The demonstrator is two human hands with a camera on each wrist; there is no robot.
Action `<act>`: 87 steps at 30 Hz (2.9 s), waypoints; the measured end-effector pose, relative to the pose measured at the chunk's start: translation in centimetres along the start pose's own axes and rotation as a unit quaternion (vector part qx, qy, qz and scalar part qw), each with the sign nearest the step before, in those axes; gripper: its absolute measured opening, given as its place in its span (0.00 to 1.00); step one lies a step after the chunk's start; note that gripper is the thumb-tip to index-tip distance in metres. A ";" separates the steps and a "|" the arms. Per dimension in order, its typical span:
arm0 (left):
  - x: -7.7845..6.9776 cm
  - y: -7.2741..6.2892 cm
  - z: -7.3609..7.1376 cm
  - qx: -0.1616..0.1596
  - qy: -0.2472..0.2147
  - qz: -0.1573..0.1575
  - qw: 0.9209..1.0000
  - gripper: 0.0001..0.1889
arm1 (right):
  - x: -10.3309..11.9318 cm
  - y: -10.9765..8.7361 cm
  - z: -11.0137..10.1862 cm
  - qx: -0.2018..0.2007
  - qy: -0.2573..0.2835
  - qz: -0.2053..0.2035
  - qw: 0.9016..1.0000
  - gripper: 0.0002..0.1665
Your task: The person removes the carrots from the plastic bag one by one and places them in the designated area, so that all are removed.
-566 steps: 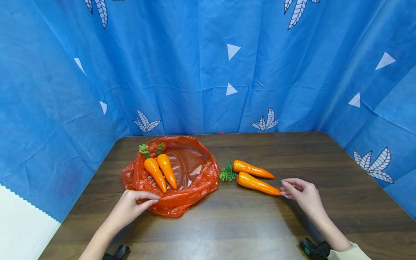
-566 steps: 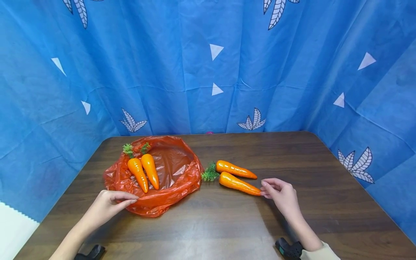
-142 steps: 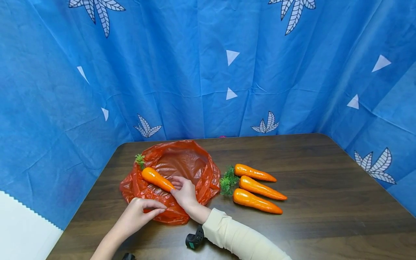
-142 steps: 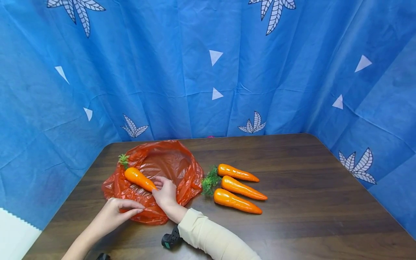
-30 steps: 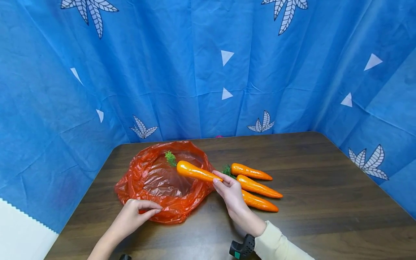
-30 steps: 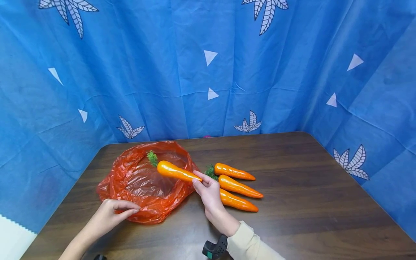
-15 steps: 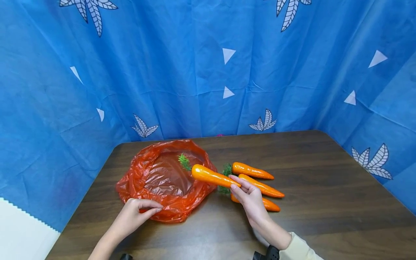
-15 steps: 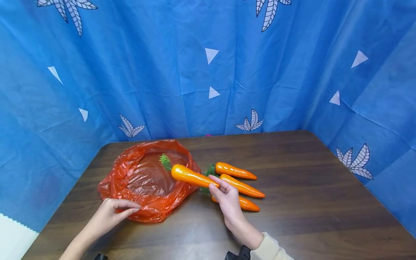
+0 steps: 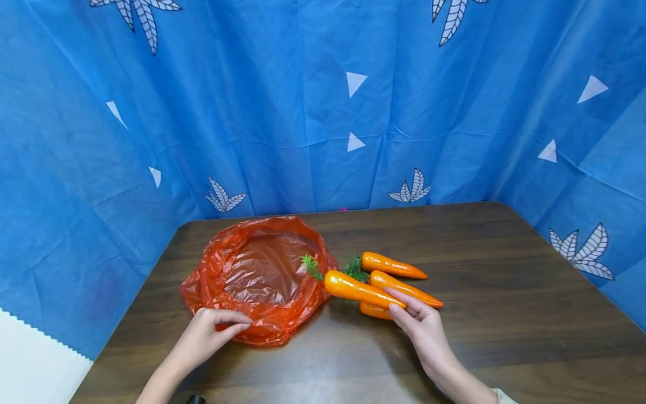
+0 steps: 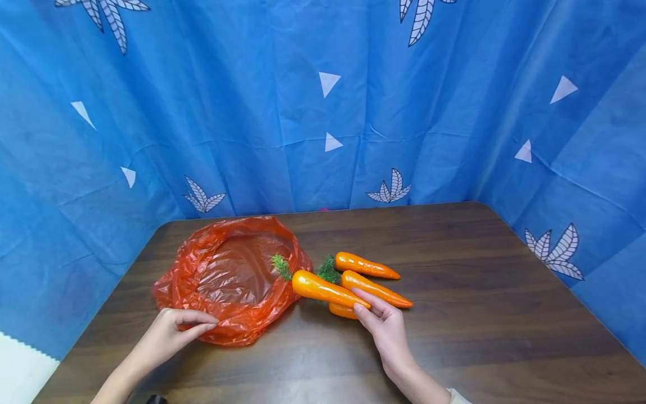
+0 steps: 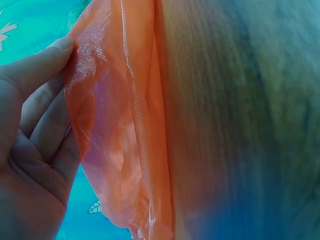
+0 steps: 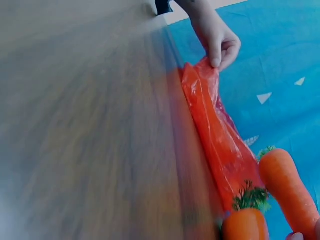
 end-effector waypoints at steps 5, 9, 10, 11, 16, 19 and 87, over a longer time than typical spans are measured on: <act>0.0 -0.1 0.1 0.001 -0.010 -0.003 1.000 0.06 | 0.6 -0.6 -1.5 0.008 -0.019 -0.033 0.999 0.26; -0.1 -0.3 0.1 -0.003 -0.005 -0.004 1.000 0.05 | 0.7 -1.0 -2.4 0.015 -0.020 -0.044 0.999 0.24; 0.0 -0.3 0.1 -0.005 -0.003 -0.004 1.000 0.05 | 0.6 -1.1 -2.5 0.015 -0.019 -0.045 0.999 0.23; 0.0 -0.4 0.1 -0.006 -0.001 -0.004 1.000 0.05 | 0.5 -1.3 -2.7 0.014 -0.019 -0.046 0.999 0.23; 0.0 -0.3 0.1 0.000 -0.001 -0.005 1.000 0.05 | -0.1 -2.2 -3.2 0.021 -0.031 -0.040 0.998 0.23; -0.1 -0.2 0.1 0.000 -0.002 -0.001 1.000 0.05 | -0.2 -2.6 -3.3 0.031 -0.035 -0.037 0.998 0.24; 0.2 -0.2 0.1 -0.004 0.004 0.006 1.000 0.06 | -1.7 -4.1 -6.7 -0.059 -0.057 0.087 0.993 0.22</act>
Point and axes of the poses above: each hand's wrist, its own y-axis towards the middle knuckle, its own z-axis out of the palm, x = y × z, the point moved 7 cm from there along y, towards the middle knuckle, and after that the axes turned 5 degrees about x, right-handed, at the moved point
